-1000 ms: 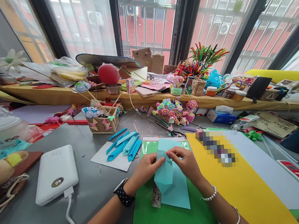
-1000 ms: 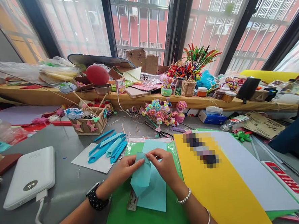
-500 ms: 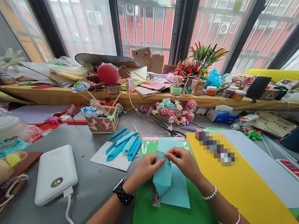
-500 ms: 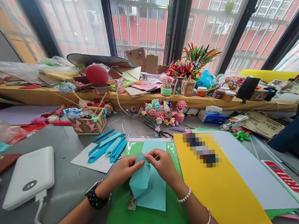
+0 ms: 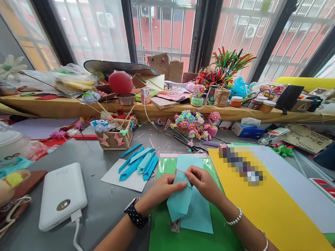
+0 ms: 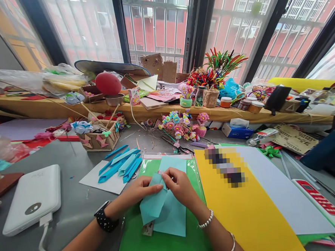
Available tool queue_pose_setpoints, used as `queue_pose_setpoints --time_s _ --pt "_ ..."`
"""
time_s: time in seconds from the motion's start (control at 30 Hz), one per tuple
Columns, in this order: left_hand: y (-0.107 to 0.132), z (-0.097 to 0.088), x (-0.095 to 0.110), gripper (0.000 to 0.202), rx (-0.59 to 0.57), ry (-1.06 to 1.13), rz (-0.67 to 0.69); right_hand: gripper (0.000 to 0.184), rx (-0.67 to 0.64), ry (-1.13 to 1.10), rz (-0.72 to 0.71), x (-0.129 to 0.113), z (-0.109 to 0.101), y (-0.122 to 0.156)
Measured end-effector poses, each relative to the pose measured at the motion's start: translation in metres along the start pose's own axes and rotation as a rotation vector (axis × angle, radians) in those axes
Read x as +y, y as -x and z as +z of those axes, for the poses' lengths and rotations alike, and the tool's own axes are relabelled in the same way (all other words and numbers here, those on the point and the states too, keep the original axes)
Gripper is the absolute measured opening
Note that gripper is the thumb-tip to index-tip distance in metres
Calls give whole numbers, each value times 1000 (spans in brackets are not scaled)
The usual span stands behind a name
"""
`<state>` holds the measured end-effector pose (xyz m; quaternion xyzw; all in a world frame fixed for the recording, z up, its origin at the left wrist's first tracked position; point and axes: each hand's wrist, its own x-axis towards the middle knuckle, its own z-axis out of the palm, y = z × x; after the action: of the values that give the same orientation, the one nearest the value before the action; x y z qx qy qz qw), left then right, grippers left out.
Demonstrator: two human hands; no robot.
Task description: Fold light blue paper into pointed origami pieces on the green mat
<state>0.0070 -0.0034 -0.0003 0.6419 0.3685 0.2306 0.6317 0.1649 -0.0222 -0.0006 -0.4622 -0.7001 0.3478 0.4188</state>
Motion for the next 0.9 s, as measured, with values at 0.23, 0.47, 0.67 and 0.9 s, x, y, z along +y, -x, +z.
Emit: queue_pose_setpoints --time_s 0.23,0.47,0.67,0.9 --pt "-1 1 0 33 53 21 1 35 37 262 -97 4 0 -1" --pt "-4 1 -2 34 124 -57 29 33 24 375 -131 6 3 0" --pt "-3 1 1 32 99 -6 28 44 -13 284 -32 8 2 -1" --pt "-1 1 1 33 101 -234 79 25 -24 -42 -7 2 -1 -2"
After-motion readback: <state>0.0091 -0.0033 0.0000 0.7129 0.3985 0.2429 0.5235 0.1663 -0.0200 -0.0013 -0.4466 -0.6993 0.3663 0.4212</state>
